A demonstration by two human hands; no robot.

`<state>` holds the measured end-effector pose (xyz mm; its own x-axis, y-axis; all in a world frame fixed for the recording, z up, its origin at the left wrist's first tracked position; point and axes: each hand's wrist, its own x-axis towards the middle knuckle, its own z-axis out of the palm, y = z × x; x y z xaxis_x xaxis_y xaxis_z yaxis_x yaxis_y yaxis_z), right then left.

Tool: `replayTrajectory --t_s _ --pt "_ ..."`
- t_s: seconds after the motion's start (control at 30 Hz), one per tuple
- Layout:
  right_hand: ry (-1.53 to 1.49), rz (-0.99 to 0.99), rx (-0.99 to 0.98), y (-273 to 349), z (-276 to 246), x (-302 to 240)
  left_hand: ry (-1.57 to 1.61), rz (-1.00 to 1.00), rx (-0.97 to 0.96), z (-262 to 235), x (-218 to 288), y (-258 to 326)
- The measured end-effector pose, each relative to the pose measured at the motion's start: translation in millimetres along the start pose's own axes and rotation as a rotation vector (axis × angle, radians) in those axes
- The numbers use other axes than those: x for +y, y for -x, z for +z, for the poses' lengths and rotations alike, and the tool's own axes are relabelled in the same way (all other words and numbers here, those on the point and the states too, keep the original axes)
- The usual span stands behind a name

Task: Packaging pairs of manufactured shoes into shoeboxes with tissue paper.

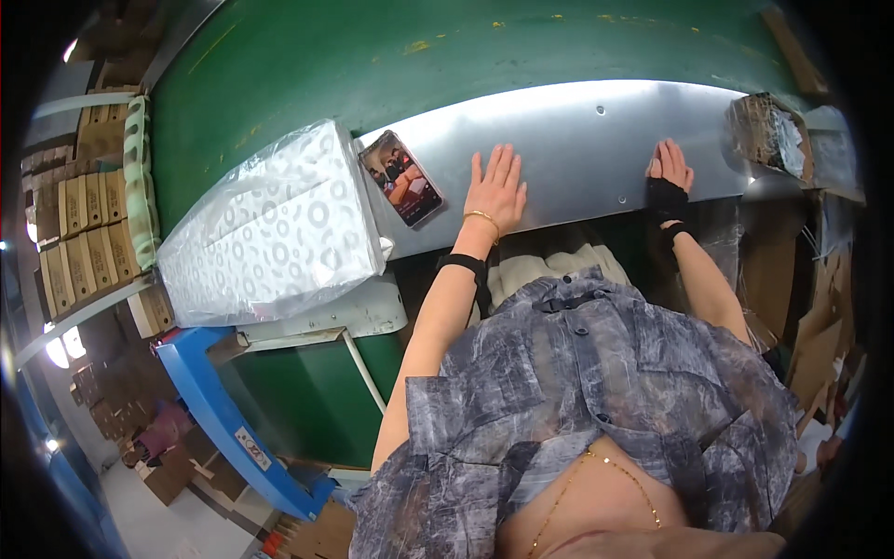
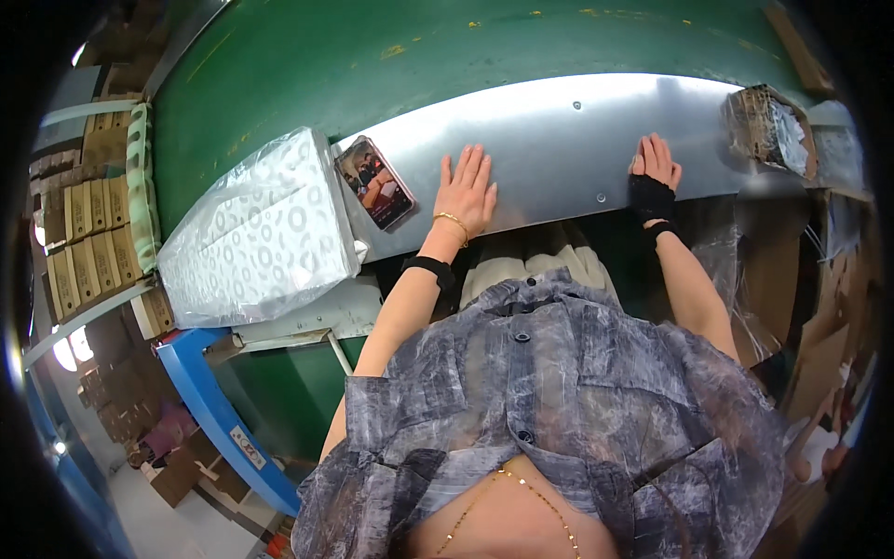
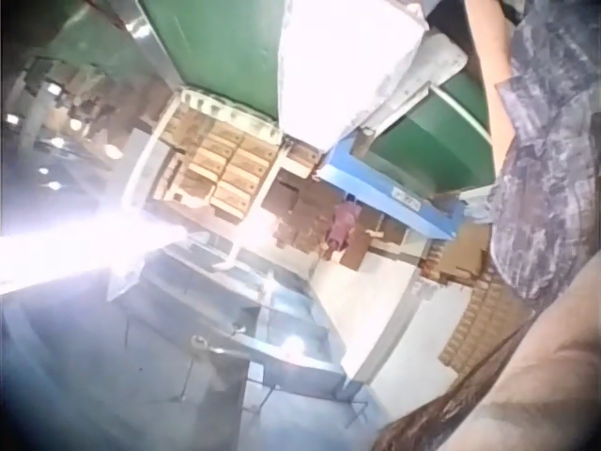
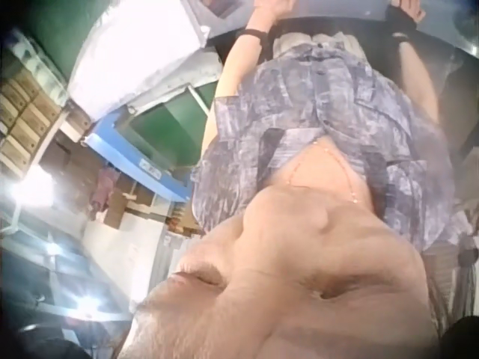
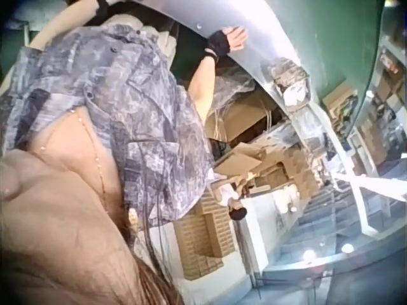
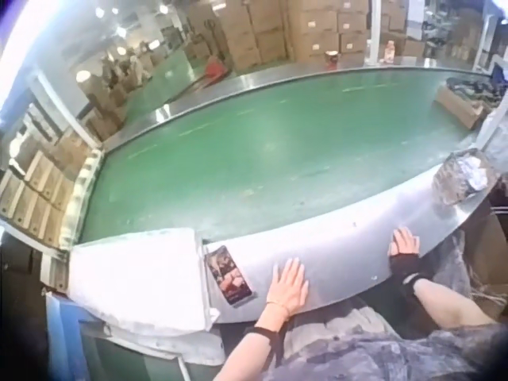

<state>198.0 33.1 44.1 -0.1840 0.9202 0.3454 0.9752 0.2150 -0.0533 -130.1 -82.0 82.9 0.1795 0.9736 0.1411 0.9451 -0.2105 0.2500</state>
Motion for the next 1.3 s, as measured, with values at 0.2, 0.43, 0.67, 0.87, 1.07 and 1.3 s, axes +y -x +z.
replayTrajectory --t_s 0.2,0.43,0.67,0.87,1.07,1.3 --pt "-0.003 0.350 0.096 13.0 9.8 -34.5 -0.015 -0.007 0.000 1.2 -1.1 0.4" --pt "0.114 0.512 0.037 8.6 7.6 -55.5 0.003 -0.020 -0.023 0.6 -2.2 0.1" --pt "0.119 0.478 0.092 9.4 9.6 -52.3 0.031 -0.015 -0.053 -4.0 -1.1 -2.7" --pt "0.163 0.452 0.115 7.7 6.9 -54.6 0.044 -0.013 -0.033 -4.1 -1.1 -2.7" --pt "0.194 0.480 0.118 4.1 5.7 -60.3 0.078 -0.021 -0.021 -5.7 -2.7 -2.7" --pt "0.211 0.468 0.146 3.0 6.2 -58.2 0.092 -0.020 0.004 -4.0 -2.6 -2.4"
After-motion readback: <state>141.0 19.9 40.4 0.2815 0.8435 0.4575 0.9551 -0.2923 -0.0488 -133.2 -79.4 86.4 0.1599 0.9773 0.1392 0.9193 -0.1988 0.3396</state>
